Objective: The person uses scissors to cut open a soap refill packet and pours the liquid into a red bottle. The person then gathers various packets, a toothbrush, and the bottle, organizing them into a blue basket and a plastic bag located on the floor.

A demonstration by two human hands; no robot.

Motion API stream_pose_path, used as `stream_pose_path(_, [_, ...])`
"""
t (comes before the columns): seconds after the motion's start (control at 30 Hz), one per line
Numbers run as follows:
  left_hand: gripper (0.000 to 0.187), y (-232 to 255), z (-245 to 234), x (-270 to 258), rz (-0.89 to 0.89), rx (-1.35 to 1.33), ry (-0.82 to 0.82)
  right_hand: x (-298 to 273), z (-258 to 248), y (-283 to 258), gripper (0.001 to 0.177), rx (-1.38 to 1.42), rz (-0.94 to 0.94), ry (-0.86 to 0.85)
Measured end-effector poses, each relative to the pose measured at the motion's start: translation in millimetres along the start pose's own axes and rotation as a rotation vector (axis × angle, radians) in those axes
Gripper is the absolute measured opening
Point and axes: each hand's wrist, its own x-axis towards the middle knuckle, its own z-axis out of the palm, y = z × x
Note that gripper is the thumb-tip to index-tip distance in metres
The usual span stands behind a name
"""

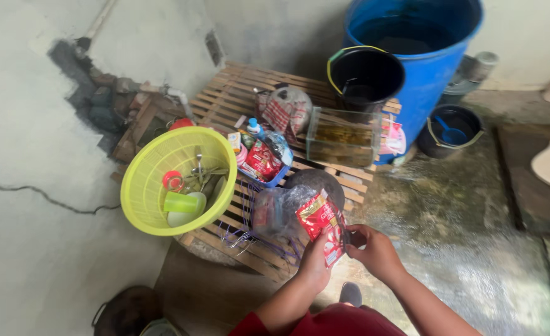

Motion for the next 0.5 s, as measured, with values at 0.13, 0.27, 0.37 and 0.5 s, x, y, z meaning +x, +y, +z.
stream_pose_path(0.13, [0.051, 22, 26, 24, 0.079, -0.002, -0.013, 43, -17, 29, 0.043, 0.388, 0.011, -0.097])
stream_pose_path(0.27, [0.053, 55, 37, 36, 0.155, 0.0, 0.083, 55, -44, 32, 0.045, 0.713, 0.119, -0.172])
stream_pose_path(0.37, [0.053, 77, 44, 44, 0.216, -0.027, 0.072, 59, -53, 28, 0.039, 0.653, 0.136, -0.22])
stream_pose_path(0.5, [0.052, 102, 43, 54, 0.208, -0.063, -0.004, 63, -53, 17, 0.059, 0.634, 0.005, -0.358])
